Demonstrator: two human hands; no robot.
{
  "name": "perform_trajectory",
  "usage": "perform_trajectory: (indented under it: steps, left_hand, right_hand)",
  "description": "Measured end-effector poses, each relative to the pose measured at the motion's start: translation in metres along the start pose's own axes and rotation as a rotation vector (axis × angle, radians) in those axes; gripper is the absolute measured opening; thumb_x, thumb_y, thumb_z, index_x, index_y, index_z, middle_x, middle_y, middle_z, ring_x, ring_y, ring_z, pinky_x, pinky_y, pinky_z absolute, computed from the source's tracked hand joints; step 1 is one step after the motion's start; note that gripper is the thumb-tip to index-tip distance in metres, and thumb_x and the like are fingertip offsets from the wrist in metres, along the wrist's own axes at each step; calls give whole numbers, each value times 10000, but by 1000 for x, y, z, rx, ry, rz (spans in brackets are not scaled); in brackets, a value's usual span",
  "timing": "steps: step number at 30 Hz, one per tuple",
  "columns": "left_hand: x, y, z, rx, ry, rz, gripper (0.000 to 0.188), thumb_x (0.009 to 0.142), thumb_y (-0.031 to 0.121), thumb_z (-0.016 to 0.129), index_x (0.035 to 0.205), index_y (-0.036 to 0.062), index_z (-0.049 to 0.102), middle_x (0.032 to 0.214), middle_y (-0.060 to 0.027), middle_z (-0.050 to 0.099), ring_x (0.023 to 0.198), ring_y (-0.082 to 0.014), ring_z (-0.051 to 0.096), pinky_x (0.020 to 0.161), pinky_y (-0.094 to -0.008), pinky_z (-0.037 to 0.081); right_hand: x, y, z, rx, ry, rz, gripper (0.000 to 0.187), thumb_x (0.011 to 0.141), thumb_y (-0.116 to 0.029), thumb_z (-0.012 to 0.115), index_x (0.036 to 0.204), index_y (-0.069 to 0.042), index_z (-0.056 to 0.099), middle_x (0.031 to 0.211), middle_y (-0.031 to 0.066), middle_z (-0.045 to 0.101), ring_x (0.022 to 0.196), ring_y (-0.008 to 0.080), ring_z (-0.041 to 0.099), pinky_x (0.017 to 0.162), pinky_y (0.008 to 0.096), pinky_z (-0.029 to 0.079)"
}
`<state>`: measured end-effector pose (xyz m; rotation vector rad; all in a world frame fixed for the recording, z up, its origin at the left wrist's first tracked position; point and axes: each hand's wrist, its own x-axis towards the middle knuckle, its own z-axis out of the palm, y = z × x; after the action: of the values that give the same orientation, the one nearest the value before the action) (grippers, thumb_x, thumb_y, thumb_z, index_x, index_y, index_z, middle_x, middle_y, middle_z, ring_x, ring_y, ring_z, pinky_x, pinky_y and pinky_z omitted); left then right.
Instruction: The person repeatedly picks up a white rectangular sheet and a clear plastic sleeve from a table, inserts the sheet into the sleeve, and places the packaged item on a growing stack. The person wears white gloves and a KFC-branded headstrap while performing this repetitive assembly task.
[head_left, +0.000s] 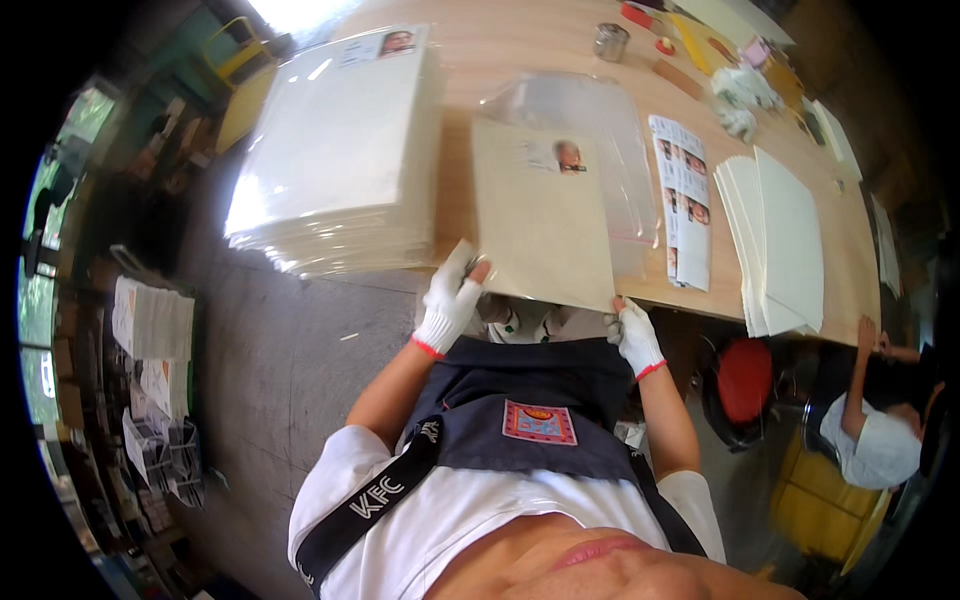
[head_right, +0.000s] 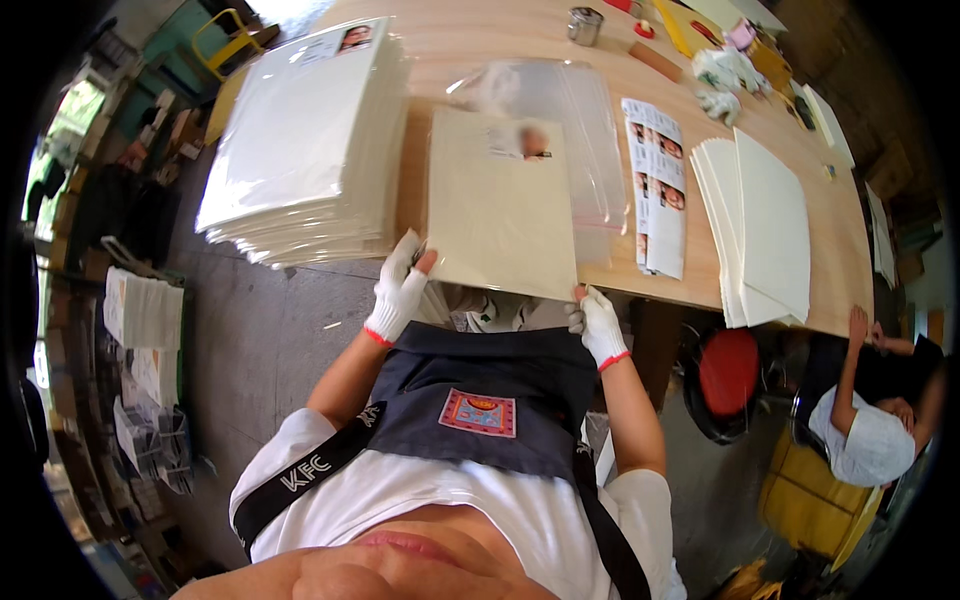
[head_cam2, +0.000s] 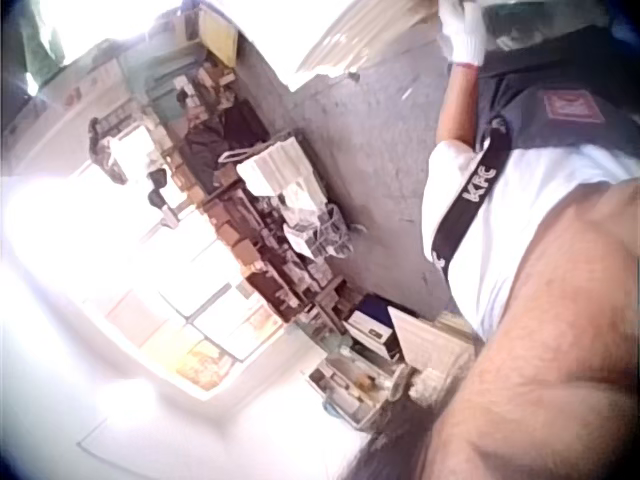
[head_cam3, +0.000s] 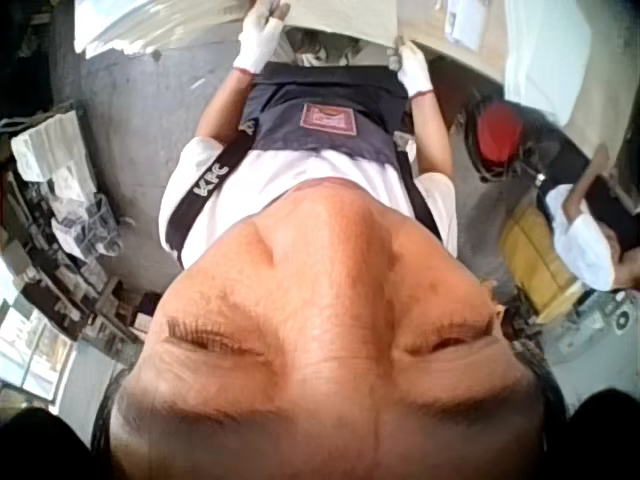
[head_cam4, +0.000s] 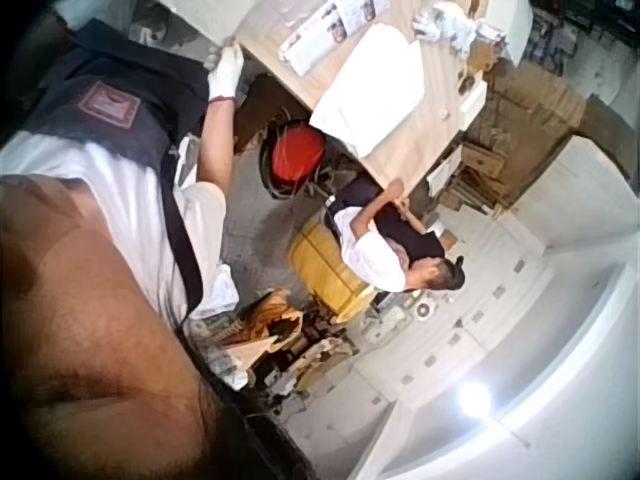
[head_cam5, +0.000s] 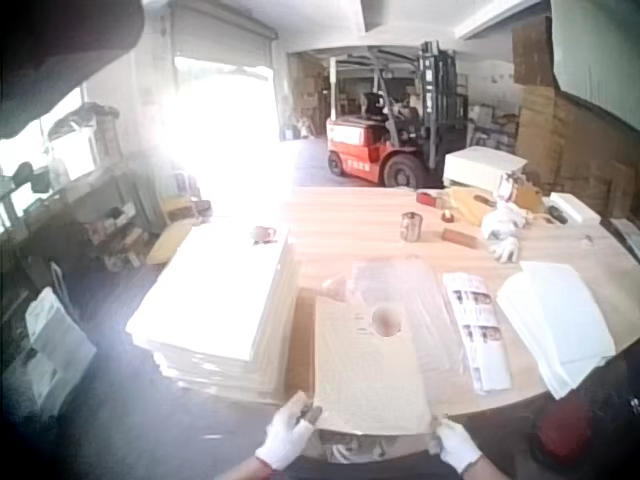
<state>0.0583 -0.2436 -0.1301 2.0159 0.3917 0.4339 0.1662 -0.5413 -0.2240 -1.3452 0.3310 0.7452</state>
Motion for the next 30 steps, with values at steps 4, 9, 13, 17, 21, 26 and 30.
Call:
perform_trajectory:
  steps: [4,9,13,17,21,26,30]
  left_hand:
    - [4,72,-56,100,-8,266,169,832,169,599,860,33,503,732,-145,545,662,-277,544,611,-354,434]
    - [-2,53,-142,98,554,458,99,878,78,570,950,12,586,796,-53,589,686,-119,554,586,-247,444]
    - [42,52,-232,10,708,287,227,915,178,500,1017,0,598,852,-56,603,847,-130,556,789,-255,441]
    - [65,11,-289,657,419,-372,379,815,182,453,1160,106,588,1128,-120,613,1076,-259,564,936,-323,399]
    - [62,-41,-280,126,695,-158,421,861,146,450,1278,123,510,1147,-111,590,1083,-196,545,939,-267,388]
    - [25,-104,-223,-307,1110,162,393,942,230,485,1239,-26,461,1167,-129,542,1060,-210,521,920,-331,437]
    - [-54,-203,-165,-234,909,-10,314,937,96,449,1216,-45,481,1195,-120,503,1113,-201,459,997,-350,344]
  right_hand:
    - [-13,0,33,32,-342,-114,104,926,-181,488,958,-90,525,682,30,569,485,110,505,392,239,383]
    - [-28,-69,144,49,-539,-318,154,916,-248,538,908,-94,534,690,15,568,501,93,495,405,254,383]
    - [-28,-127,251,-27,-583,-394,219,894,-277,576,803,-80,551,640,22,567,488,82,492,396,244,372]
    - [-24,-135,308,-319,-584,-446,288,874,-319,602,739,-70,552,577,26,557,440,85,476,388,249,370]
    - [-29,-136,302,-363,-624,-385,316,899,-363,560,787,-68,576,590,23,567,430,84,494,398,227,398]
    - [-26,-103,188,-273,-532,-500,265,928,-307,516,913,-54,593,702,42,619,514,98,559,473,224,456]
    - [-31,-84,41,-140,-5,-529,225,898,-236,572,1042,-65,594,765,42,638,536,93,577,486,230,478]
